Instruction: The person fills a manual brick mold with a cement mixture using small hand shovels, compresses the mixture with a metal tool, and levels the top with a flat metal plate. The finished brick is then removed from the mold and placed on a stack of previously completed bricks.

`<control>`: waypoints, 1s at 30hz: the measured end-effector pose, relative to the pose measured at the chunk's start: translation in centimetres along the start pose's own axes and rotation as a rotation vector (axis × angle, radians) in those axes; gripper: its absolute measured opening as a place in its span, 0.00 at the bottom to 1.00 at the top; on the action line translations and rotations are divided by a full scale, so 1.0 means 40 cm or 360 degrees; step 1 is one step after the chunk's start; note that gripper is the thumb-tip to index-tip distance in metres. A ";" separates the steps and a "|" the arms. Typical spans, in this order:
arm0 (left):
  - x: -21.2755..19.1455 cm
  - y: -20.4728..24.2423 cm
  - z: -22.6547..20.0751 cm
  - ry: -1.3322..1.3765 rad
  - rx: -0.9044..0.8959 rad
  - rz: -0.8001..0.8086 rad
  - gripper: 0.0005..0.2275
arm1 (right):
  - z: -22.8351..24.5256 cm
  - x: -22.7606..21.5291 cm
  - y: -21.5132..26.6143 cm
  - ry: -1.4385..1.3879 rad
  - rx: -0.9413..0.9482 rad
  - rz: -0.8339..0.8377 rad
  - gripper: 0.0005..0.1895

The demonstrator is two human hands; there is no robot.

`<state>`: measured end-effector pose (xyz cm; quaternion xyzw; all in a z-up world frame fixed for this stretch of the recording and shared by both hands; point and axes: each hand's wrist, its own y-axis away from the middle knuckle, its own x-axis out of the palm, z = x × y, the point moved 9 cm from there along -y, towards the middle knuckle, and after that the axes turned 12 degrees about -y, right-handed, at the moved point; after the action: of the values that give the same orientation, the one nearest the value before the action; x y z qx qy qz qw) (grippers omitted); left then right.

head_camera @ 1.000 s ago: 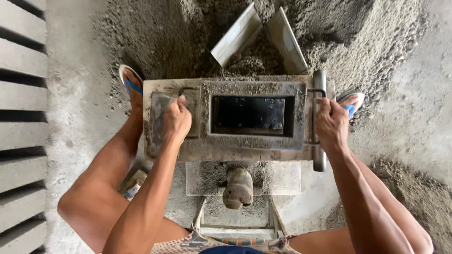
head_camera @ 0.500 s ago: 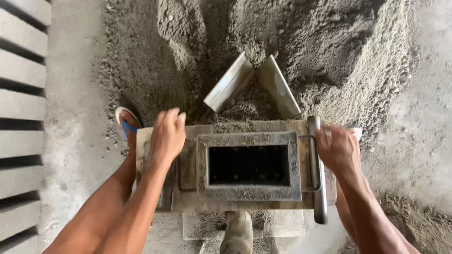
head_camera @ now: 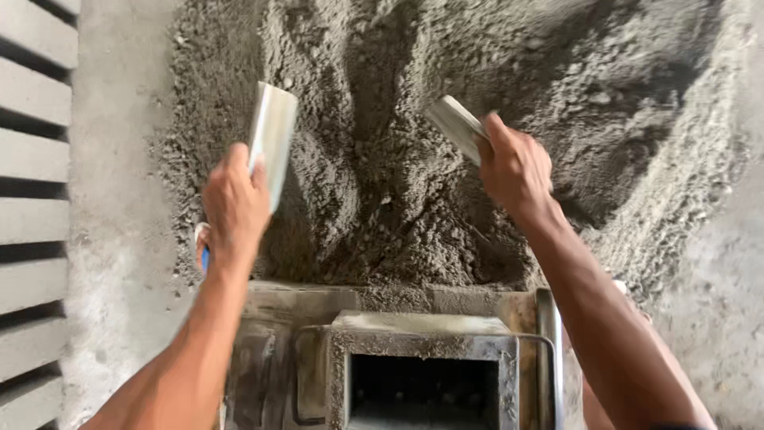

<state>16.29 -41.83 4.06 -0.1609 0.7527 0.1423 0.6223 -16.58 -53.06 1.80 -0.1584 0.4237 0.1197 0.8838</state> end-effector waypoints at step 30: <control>0.455 0.193 -0.143 0.0902 0.0017 0.0875 0.10 | -0.239 0.239 0.307 -0.0747 0.1693 0.0086 0.17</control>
<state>4.77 -38.38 -12.66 0.0171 0.9104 0.2497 0.3295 -21.77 -44.65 -13.55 0.3490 0.2222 -0.0554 0.9087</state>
